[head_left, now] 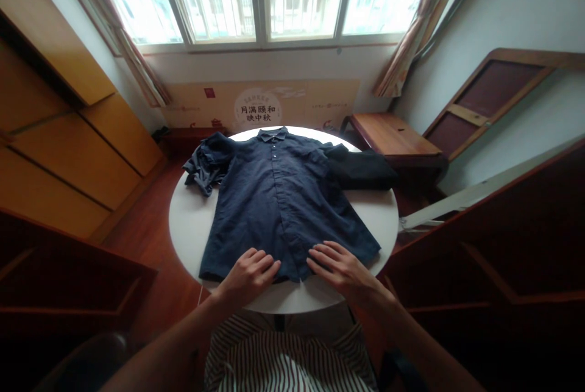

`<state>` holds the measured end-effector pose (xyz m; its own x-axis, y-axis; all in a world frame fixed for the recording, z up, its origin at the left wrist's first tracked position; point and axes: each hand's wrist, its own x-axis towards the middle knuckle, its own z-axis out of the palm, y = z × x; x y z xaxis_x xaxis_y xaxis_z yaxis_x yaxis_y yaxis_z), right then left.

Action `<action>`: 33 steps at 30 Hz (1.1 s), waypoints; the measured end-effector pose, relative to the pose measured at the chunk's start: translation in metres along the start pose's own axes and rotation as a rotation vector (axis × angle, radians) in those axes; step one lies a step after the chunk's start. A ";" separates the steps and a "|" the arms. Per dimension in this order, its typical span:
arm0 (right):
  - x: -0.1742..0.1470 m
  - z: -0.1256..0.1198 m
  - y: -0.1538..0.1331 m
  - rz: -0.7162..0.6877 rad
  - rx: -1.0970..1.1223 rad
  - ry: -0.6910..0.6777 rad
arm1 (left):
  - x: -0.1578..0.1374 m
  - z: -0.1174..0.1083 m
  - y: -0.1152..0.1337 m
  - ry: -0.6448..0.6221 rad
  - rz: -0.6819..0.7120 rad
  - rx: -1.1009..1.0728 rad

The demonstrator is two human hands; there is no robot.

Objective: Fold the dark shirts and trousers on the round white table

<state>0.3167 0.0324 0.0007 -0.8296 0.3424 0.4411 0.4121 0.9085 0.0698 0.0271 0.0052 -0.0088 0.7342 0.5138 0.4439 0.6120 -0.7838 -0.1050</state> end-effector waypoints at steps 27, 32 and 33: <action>-0.059 -0.048 0.015 0.312 0.206 -0.151 | 0.032 -0.018 0.029 -0.367 0.112 -0.239; -0.028 -0.058 0.087 0.640 0.475 0.055 | 0.077 -0.041 -0.003 -0.255 0.132 -0.299; -0.014 -0.058 0.112 0.729 0.486 0.103 | 0.091 -0.038 -0.016 -0.238 0.120 -0.299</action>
<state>0.3967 0.1155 0.0538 -0.3746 0.8747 0.3075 0.6003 0.4815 -0.6385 0.0731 0.0513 0.0669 0.8643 0.4516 0.2216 0.4312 -0.8920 0.1358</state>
